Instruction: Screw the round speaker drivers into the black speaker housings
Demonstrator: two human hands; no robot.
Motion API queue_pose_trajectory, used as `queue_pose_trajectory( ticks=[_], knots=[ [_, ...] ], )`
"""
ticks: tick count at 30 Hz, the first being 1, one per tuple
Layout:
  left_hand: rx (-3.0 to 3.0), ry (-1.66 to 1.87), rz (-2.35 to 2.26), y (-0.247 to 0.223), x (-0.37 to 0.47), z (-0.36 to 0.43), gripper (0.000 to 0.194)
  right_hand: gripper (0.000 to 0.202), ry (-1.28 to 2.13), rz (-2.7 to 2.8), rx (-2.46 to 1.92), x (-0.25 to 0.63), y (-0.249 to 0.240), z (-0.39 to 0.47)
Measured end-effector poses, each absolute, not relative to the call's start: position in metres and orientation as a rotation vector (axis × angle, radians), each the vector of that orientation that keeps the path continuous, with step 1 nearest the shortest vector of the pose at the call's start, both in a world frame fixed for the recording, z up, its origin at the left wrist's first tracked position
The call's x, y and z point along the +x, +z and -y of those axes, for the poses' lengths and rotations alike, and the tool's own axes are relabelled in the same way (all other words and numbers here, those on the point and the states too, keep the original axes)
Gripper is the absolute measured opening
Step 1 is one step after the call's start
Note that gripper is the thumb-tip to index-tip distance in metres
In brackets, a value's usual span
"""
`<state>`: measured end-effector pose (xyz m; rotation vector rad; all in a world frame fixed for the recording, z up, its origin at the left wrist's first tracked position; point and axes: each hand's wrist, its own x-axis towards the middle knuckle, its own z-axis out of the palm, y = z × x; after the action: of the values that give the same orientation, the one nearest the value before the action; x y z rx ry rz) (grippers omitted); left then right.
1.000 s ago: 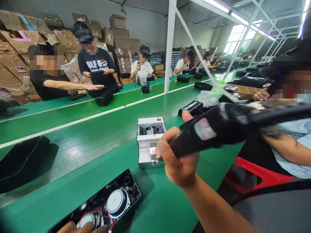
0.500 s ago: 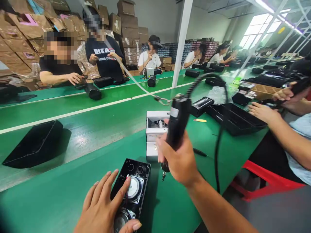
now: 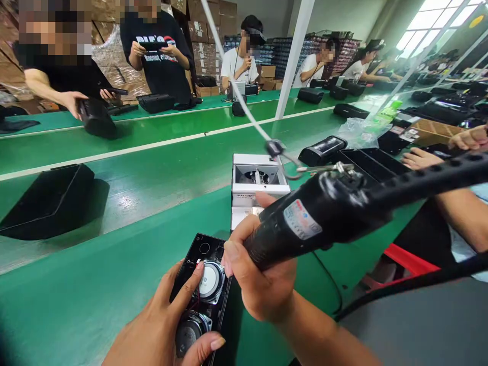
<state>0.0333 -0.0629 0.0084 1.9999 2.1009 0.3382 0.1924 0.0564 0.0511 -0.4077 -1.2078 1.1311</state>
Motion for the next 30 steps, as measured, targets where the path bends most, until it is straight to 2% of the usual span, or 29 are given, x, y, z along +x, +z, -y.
queue_pose_trajectory(
  ticks=[4, 12, 23, 30],
  knots=[
    [1.996, 0.316, -2.103, 0.012, 0.035, 0.063, 0.086, 0.063, 1.099, 1.275, -0.408, 0.193, 0.040, -0.055],
    [2.004, 0.309, -2.090, 0.019, 0.037, 0.062, 0.083, 0.063, 1.079, 1.308, -0.425, 0.191, 0.029, -0.056],
    [1.994, 0.255, -2.099, 0.017, 0.036, 0.062, 0.079, 0.036, 1.015, 1.414, -0.566, 0.188, 0.018, -0.059],
    [1.869, 0.195, -2.120, 0.027, 0.039, 0.059, 0.080, 0.048, 1.057, 1.441, -0.518, 0.184, 0.031, -0.056]
  ],
)
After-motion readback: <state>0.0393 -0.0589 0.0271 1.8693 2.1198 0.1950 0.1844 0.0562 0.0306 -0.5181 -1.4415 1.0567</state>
